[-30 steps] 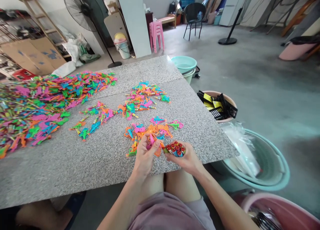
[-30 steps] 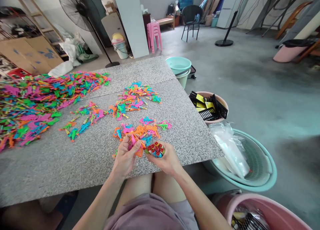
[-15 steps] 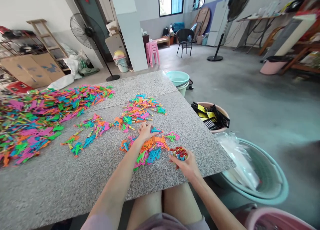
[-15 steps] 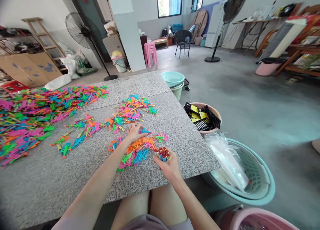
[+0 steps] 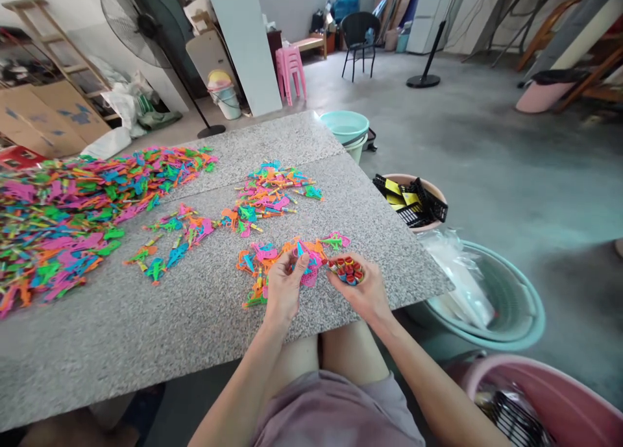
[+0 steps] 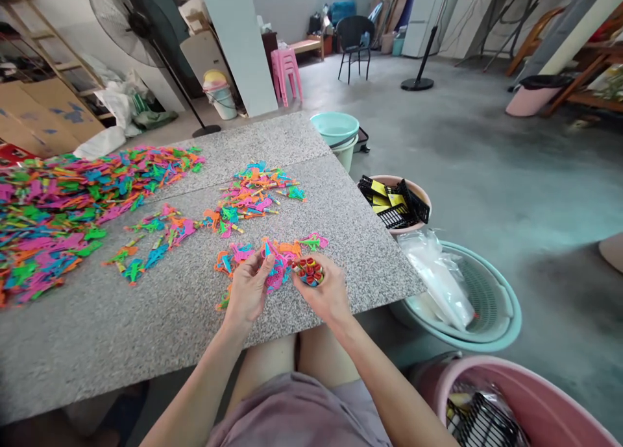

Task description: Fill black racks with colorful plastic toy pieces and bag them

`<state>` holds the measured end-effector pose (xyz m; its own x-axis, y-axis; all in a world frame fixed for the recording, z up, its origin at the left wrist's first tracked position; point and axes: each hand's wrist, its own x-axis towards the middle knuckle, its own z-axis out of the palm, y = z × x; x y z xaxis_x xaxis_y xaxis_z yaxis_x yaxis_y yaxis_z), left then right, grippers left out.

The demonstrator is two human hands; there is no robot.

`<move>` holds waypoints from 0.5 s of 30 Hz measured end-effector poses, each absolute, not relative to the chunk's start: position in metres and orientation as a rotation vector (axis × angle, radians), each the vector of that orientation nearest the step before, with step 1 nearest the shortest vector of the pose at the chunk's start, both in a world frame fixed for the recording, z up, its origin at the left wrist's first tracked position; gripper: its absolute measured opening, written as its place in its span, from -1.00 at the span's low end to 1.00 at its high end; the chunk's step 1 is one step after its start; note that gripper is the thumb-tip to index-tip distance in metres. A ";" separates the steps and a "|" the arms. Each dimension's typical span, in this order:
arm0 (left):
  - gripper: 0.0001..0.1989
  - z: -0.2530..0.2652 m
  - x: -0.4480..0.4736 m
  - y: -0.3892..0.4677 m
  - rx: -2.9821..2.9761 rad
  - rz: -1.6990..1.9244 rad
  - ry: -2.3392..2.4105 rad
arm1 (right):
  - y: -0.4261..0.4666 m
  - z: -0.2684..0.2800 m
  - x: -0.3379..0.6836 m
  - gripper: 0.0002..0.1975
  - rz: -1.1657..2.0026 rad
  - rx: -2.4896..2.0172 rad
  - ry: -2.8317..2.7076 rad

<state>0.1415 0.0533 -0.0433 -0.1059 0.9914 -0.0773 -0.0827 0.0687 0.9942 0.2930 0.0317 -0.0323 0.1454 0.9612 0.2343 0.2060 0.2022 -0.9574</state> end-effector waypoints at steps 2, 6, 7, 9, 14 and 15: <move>-0.56 -0.039 0.142 0.041 0.984 1.308 1.225 | 0.026 -0.031 0.293 -0.91 0.841 -1.245 -1.366; -0.60 -0.031 0.141 0.034 0.911 1.348 1.170 | 0.016 -0.029 0.295 -0.89 0.910 -1.233 -1.402; -0.61 -0.030 0.141 0.034 0.905 1.352 1.158 | 0.014 -0.028 0.296 -0.89 0.921 -1.237 -1.405; -0.62 -0.027 0.142 0.033 0.901 1.359 1.140 | 0.012 -0.026 0.298 -0.89 0.920 -1.256 -1.407; -0.65 -0.024 0.145 0.030 0.923 1.354 1.138 | 0.007 -0.026 0.302 -0.89 0.894 -1.294 -1.434; -0.66 -0.024 0.146 0.030 0.929 1.349 1.143 | 0.007 -0.027 0.303 -0.88 0.877 -1.295 -1.450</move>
<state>0.1457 0.0299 -0.0244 -0.1078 0.9912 -0.0766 -0.2390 0.0490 0.9698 0.3025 0.0069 -0.0271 0.0321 0.9808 0.1925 0.2852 0.1756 -0.9422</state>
